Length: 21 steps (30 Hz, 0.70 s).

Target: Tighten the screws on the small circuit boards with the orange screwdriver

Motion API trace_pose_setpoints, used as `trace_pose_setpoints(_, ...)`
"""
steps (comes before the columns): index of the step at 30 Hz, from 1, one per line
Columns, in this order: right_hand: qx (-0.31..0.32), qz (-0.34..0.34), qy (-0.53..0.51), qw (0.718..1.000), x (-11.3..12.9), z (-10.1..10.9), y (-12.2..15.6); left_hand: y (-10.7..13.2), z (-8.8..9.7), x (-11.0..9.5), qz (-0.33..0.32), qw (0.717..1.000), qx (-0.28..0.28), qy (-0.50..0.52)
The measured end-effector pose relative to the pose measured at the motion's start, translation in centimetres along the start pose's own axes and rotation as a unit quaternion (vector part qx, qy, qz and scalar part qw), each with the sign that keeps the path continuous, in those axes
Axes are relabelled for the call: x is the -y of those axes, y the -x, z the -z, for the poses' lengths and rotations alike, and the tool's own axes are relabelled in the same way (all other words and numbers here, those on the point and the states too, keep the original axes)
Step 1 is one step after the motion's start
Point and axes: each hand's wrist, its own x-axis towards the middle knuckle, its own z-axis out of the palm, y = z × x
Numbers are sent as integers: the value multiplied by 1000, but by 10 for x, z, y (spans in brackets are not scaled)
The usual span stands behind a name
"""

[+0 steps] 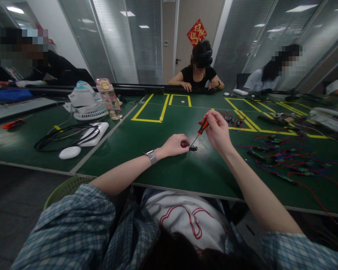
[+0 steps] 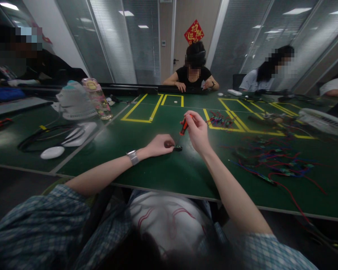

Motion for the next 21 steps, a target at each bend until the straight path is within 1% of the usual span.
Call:
trace_pose_setpoints(4, 12, -16, -10, 1000, 4, 1, 1, 0, 1, -1, -3, 1000, -2, 2)
trace_pose_setpoints(8, 22, -19, -16, 999, 6, 0, 2, 0, 0, 0, -2, 1000, -5, 3)
trace_pose_setpoints(14, 26, -17, 9, 999, 5, 0, 2, 0, 0, 1, -1, 1000, 3, -4)
trace_pose_setpoints(21, 27, -22, -3, 999, 2, 0, 1, -1, -1, 3, 0, 1000, 8, -14)
